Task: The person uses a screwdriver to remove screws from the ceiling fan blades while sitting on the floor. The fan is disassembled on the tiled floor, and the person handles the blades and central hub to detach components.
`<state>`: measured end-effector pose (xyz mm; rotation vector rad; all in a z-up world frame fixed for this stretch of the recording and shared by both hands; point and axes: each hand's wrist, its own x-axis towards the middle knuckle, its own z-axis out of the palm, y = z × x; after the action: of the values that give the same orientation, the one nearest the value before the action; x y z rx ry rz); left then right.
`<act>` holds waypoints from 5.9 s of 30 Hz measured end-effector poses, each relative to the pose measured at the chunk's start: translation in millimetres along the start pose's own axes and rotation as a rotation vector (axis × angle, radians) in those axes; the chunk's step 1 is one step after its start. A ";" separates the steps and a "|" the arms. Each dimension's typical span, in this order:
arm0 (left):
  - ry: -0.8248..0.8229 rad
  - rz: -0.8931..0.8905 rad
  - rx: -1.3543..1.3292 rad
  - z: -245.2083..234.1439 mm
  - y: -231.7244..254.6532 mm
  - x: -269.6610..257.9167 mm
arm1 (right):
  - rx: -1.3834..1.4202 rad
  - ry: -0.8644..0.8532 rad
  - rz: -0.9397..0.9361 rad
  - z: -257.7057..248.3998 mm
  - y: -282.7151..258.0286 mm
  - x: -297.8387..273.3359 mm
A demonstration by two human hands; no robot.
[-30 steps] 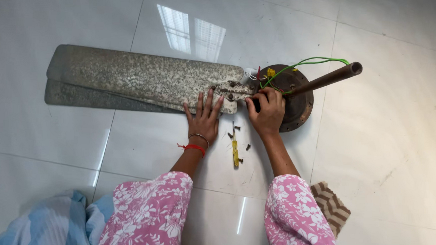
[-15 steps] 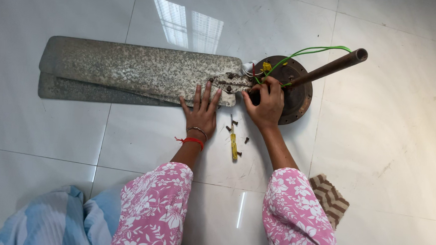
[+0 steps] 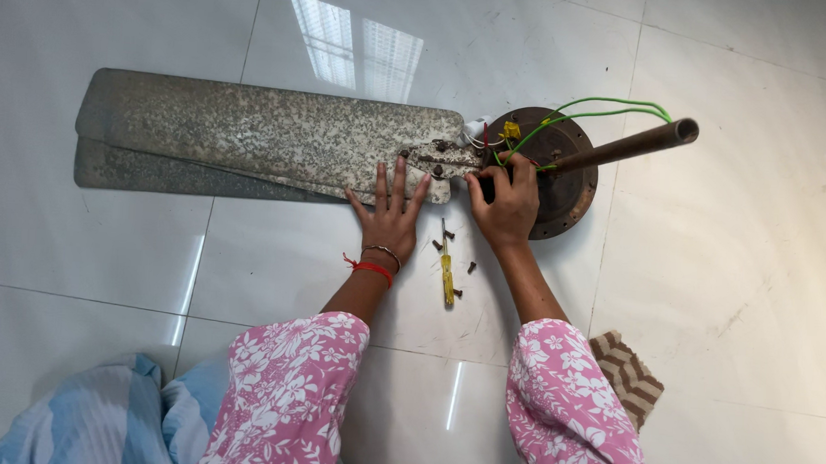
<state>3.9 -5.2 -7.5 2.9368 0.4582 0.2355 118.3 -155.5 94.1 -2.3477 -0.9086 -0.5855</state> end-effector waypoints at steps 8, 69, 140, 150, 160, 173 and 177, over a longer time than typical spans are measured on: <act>0.031 0.082 0.027 7.6 3.4 0.0 | -0.019 0.009 -0.008 2.7 -0.4 -3.5; -0.024 0.043 -0.060 -6.4 5.5 0.1 | -0.013 -0.058 -0.010 2.9 9.0 13.2; -0.072 0.025 -0.034 -10.7 2.9 2.7 | -0.081 -0.051 -0.046 3.8 8.8 18.8; -0.059 0.030 -0.044 -11.0 3.3 3.6 | -0.032 -0.011 0.035 4.0 6.9 21.6; -0.072 0.024 -0.076 -12.3 2.8 2.4 | 0.010 -0.003 0.068 3.8 6.3 19.0; -0.169 0.006 -0.060 -15.0 3.4 3.0 | 0.023 0.015 0.056 3.9 5.9 18.6; -0.127 0.013 -0.038 -13.5 3.8 3.4 | 0.046 0.016 0.060 2.5 4.3 19.4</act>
<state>5.7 -6.0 6.7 2.8961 0.4112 0.0581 135.0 -147.4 101.7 -2.3174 -0.8329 -0.5522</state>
